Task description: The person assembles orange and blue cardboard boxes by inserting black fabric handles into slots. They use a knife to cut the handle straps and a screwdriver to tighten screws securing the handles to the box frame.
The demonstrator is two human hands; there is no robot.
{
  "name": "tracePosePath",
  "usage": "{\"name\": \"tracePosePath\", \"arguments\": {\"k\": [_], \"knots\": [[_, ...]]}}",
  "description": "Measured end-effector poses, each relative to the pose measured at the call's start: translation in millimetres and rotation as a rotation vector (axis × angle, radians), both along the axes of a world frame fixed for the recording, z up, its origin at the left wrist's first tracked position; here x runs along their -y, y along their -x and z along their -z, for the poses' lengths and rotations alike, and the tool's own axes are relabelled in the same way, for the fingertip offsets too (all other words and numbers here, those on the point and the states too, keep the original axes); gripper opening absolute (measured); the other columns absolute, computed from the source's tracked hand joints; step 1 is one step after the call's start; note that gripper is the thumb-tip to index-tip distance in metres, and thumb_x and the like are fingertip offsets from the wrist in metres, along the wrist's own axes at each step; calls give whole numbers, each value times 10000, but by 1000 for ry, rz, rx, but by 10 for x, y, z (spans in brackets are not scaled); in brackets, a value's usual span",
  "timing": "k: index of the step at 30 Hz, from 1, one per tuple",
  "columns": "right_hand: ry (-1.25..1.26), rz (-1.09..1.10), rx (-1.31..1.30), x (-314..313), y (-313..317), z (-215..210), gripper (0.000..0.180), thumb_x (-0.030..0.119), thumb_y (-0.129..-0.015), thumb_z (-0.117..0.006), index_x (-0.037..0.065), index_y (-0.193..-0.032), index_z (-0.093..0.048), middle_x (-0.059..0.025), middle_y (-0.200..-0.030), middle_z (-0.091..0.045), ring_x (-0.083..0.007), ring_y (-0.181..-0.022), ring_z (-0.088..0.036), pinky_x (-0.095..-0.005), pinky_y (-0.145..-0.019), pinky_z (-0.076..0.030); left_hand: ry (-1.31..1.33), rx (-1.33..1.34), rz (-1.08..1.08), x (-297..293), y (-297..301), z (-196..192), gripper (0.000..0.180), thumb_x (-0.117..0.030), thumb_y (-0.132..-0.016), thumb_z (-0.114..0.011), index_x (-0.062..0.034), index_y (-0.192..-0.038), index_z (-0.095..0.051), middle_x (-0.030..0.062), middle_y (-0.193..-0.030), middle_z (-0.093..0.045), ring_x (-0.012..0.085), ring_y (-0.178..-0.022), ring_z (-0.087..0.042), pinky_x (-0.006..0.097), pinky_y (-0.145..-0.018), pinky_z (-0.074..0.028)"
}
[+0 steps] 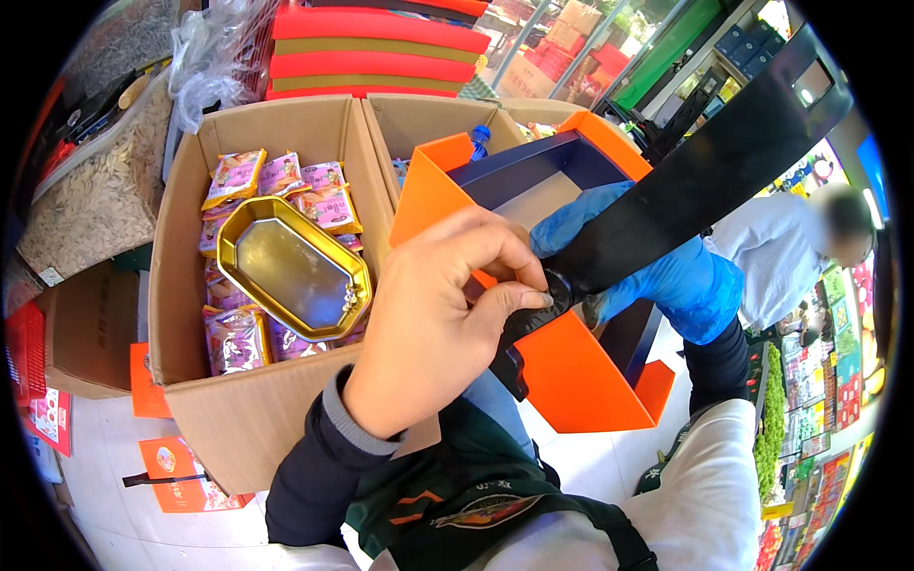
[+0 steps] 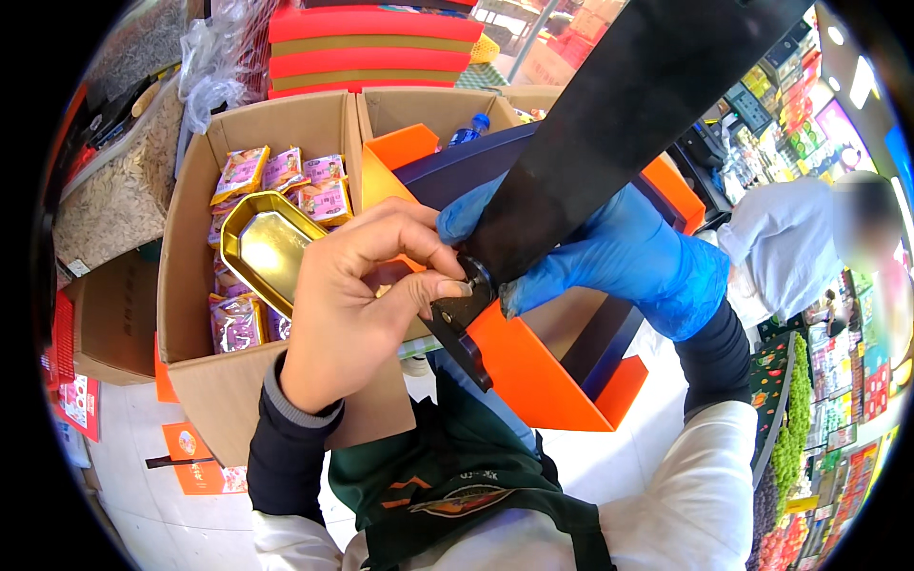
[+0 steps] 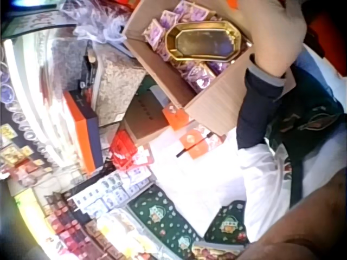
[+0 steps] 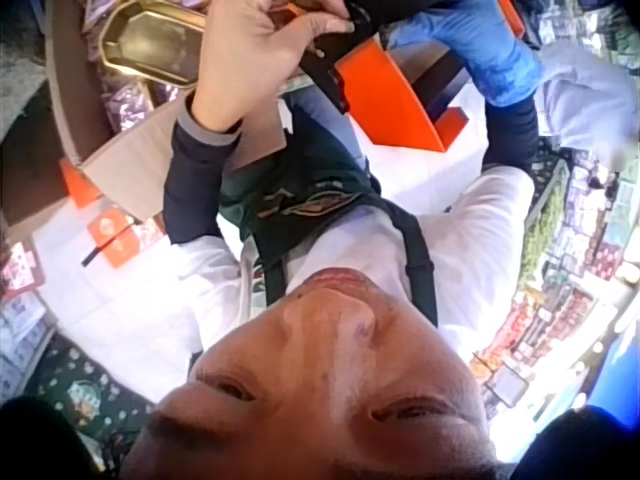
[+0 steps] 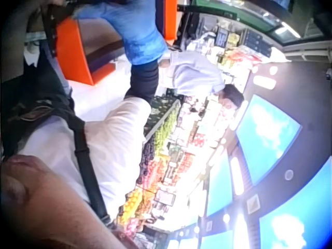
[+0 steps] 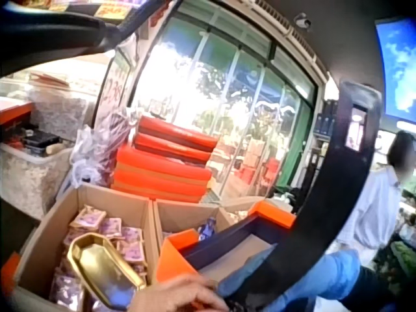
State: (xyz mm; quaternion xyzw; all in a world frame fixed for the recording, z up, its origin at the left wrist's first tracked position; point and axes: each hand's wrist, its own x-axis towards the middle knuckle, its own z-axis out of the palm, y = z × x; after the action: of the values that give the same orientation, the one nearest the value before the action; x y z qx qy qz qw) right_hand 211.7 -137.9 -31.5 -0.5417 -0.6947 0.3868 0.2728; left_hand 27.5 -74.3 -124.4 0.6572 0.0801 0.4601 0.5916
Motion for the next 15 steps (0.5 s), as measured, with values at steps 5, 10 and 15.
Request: {"name": "tracePosePath", "arguments": {"k": [5, 10, 15], "knots": [[-26, -10, -37, 8, -11, 51, 470, -11, -589, -781, 31, -1028, -619, -85, -1064, -616, -181, -963, -577, -295, -863, -461, 77, -50, 128, -18, 8, 27, 116, 106, -750, -600, 6, -779, -550, 14, -784, -508, 72, -730, -538, 205, -635, -460], [-68, -6, -31, 33, 24, 22, 448, -9, -603, -776, 35, -1022, -623, -82, -1066, -615, -183, -970, -577, -303, -878, -453, 62, 13, 180, -54, -44, 62, 167, 113, -752, -598, -16, -758, -493, 10, -767, -501, 72, -735, -537, 201, -685, -445], [-106, 41, -24, 94, 100, -3, 481, 12, -592, -783, 25, -1042, -614, -95, -1067, -613, -202, -976, -580, -320, -885, -450, 30, -65, 235, -95, -18, 68, 199, 119, -760, -586, -21, -796, -450, 14, -749, -493, 60, -725, -516, 196, -680, -436]]}}
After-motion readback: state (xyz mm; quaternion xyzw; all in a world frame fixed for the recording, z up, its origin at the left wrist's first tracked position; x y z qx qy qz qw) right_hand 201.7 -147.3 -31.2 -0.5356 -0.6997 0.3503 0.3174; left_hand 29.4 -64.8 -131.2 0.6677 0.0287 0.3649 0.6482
